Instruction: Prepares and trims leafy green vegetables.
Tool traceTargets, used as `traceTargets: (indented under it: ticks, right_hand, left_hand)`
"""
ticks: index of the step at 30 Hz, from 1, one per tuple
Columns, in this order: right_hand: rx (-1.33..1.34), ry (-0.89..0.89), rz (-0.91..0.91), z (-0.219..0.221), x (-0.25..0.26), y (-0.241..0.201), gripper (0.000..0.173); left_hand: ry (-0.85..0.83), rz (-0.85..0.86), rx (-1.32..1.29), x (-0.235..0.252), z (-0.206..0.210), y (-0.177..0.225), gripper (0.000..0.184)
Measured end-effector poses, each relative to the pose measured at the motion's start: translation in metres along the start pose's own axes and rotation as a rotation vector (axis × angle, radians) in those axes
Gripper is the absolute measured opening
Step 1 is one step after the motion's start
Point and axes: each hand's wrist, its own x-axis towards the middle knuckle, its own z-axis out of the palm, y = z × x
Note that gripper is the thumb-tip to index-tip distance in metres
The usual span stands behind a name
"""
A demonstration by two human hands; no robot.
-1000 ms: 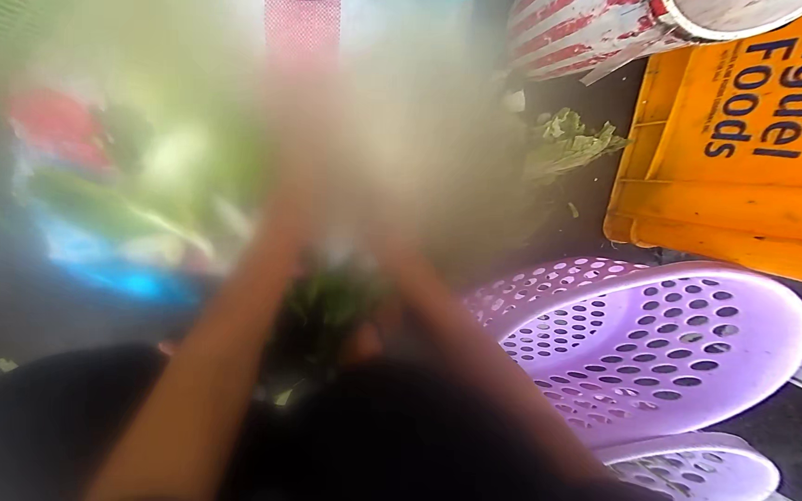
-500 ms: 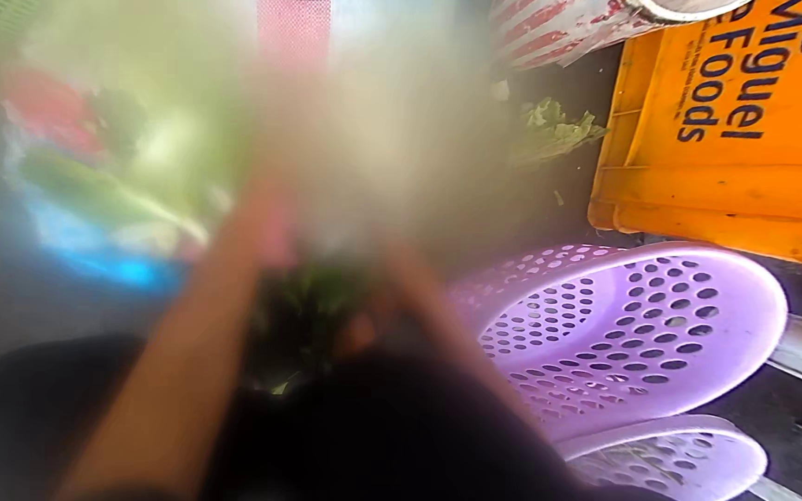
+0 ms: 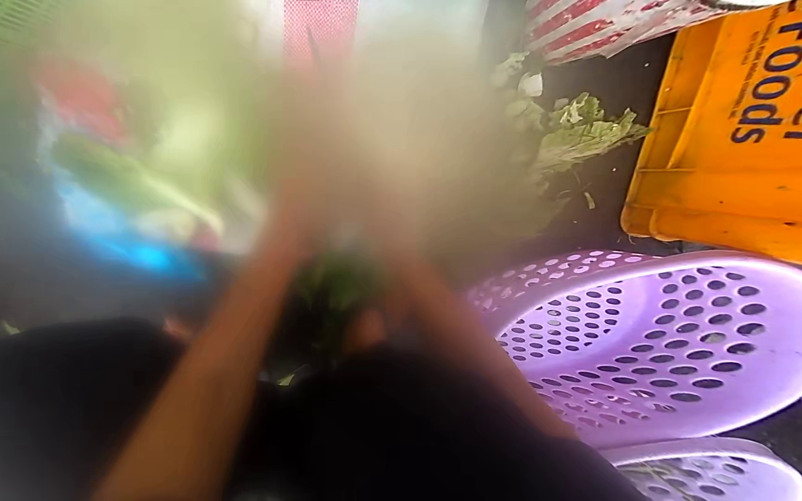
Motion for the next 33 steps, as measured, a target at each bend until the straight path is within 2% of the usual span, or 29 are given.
traceTargets:
  ticks: [3, 6, 7, 9, 10, 11, 13, 15, 17, 18, 22, 26, 28, 30, 33]
  right_hand:
    - [0.074, 0.012, -0.036, -0.011, -0.013, 0.01, 0.025]
    - [0.122, 0.081, 0.04, -0.067, -0.053, 0.044, 0.039]
    - [0.093, 0.142, 0.095, -0.088, -0.066, 0.063, 0.047]
    - [0.027, 0.213, 0.298, -0.12, -0.077, 0.092, 0.076]
    - [0.012, 0.225, 0.376, -0.13, -0.081, 0.098, 0.078]
    - [-0.01, 0.22, 0.395, -0.134, -0.085, 0.1, 0.069]
    - [-0.095, 0.037, 0.281, -0.135, -0.097, 0.094, 0.052]
    - [-0.207, -0.189, -0.013, -0.121, -0.11, 0.088, 0.041]
    - [-0.291, -0.277, -0.276, -0.097, -0.106, 0.082, 0.032]
    - [-0.317, -0.316, -0.33, -0.09, -0.1, 0.076, 0.028]
    - [-0.418, -0.527, -0.365, -0.076, -0.075, 0.063, 0.029]
    - [-0.414, -0.756, -0.673, -0.066, -0.084, 0.085, 0.031]
    - [-0.41, -0.786, -0.857, -0.065, -0.081, 0.098, 0.031]
    - [-0.359, -0.724, -0.976, -0.079, -0.078, 0.097, 0.025]
    - [-0.23, -0.397, -1.004, -0.093, -0.081, 0.098, 0.017]
  left_hand:
    - [0.015, -0.028, -0.048, -0.003, 0.008, 0.0, 0.056]
    - [-0.094, 0.092, -0.458, -0.001, -0.012, -0.024, 0.05]
    - [-0.118, 0.127, -0.629, 0.003, -0.02, -0.033, 0.053]
    - [-0.14, 0.146, -0.879, 0.007, -0.035, -0.053, 0.058]
    - [-0.159, 0.146, -0.953, 0.008, -0.043, -0.062, 0.061]
    - [-0.175, 0.143, -1.016, 0.01, -0.052, -0.07, 0.063]
    - [-0.17, 0.13, -1.052, 0.016, -0.068, -0.08, 0.063]
    - [-0.134, 0.055, -1.019, 0.014, -0.072, -0.094, 0.056]
    - [-0.06, -0.008, -1.031, 0.014, -0.074, -0.105, 0.049]
    - [-0.025, -0.022, -1.073, 0.014, -0.076, -0.105, 0.047]
    - [0.102, -0.122, -1.136, 0.007, -0.088, -0.088, 0.05]
    - [0.064, -0.019, -1.133, 0.002, -0.072, -0.083, 0.062]
    - [0.022, 0.015, -1.106, 0.002, -0.075, -0.064, 0.062]
    - [-0.008, 0.043, -0.979, 0.008, -0.071, -0.051, 0.064]
    - [-0.077, 0.106, -0.805, 0.025, -0.053, -0.065, 0.067]
